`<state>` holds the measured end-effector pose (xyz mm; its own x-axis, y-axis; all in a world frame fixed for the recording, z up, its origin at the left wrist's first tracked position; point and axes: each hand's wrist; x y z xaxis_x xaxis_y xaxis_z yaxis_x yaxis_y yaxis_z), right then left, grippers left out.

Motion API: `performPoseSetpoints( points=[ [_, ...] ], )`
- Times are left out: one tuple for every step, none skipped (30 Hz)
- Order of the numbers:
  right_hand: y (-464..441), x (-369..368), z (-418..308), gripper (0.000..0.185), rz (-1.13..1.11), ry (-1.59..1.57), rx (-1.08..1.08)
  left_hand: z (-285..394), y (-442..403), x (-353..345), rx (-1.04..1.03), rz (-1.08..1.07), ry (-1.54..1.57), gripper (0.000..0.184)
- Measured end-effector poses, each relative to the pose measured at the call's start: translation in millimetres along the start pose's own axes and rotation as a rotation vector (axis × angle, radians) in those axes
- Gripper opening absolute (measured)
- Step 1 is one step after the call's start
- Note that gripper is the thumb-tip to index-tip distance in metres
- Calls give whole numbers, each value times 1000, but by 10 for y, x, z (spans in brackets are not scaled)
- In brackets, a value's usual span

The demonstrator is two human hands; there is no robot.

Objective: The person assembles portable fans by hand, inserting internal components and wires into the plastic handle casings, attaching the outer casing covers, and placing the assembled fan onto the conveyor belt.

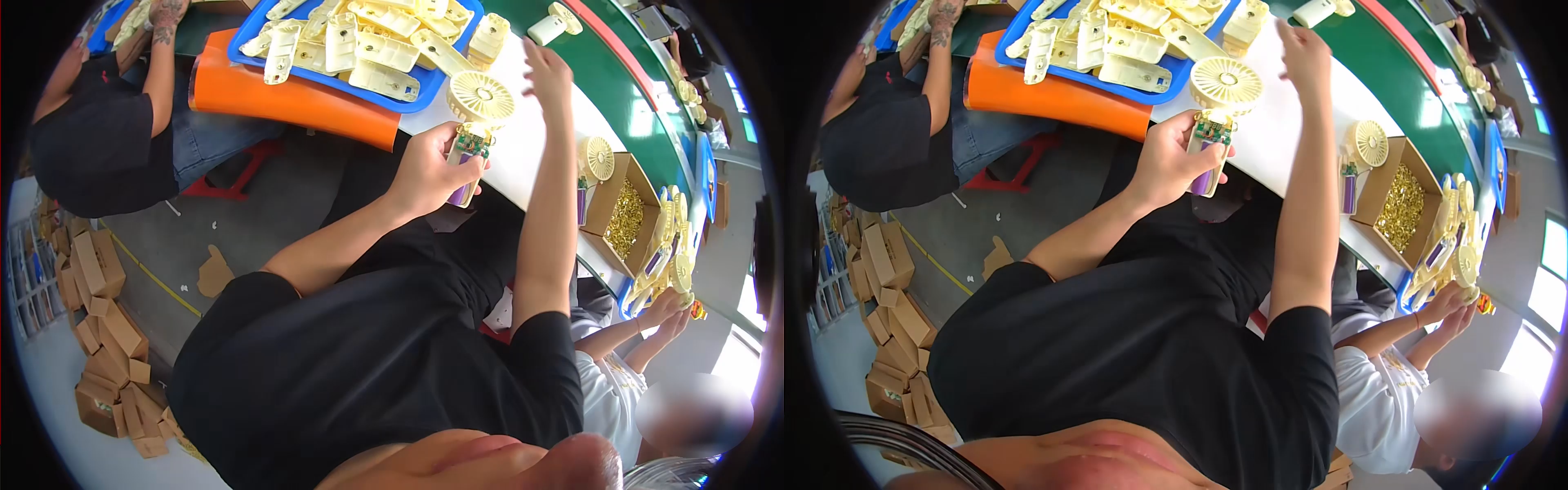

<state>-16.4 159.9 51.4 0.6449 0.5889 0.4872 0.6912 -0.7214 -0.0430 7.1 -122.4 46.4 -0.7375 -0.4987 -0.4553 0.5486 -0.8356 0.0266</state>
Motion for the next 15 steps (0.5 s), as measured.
performPoseSetpoints(
  points=[
    [-154, -185, -11, 64, 20, 135, 42, 24, 25, 8, -3, 9, 6, 36],
    [-150, -326, -154, 71, 3, 280, 0, 41, 47, 24, -6, 20, 12, 36],
    [-165, -430, -277, 77, -12, 424, -41, 57, 54, 51, -10, 30, 18, 37],
    [-236, -512, -221, 76, 9, 444, -36, 62, 46, 86, -25, 34, 17, 37],
    [-267, -523, -247, 72, 13, 478, -33, 50, 42, 115, -37, 40, 19, 38],
    [-291, -524, -262, 68, 14, 514, -34, 46, 45, 135, -45, 49, 24, 39],
    [-295, -529, -242, 64, 13, 550, -40, 48, 42, 158, -52, 53, 23, 40],
    [-297, -535, -183, 53, 59, 527, -15, 60, 30, 175, -53, 55, 25, 40],
    [-357, -521, -97, 52, 75, 480, -17, 57, 8, 192, -54, 52, 26, 41],
    [-433, -487, -31, 51, 96, 433, -17, 31, -14, 203, -61, 56, 34, 41],
    [-471, -464, 62, 49, 118, 388, -21, 12, -40, 214, -70, 52, 30, 40],
    [-415, -427, 11, 39, 124, 399, 40, 6, -68, 222, -79, 47, 25, 40],
    [-474, -398, 99, 38, 163, 301, 46, 9, -91, 229, -88, 44, 20, 39],
    [-600, -355, 221, 37, 202, 202, 51, 39, -102, 237, -80, 24, 10, 36],
    [-663, -329, 316, 37, 242, 103, 56, 26, -125, 243, -87, 27, 0, 36]
  ],
)
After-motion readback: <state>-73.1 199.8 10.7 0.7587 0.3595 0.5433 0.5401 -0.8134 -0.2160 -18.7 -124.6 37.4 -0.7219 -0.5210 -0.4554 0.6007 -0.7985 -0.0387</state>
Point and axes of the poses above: each hand's wrist, its own y-axis away from the middle knuckle, its own x-axis out of the back of the hand, z = x × y, and after that the axes turned 1 degree about -z, right-handed
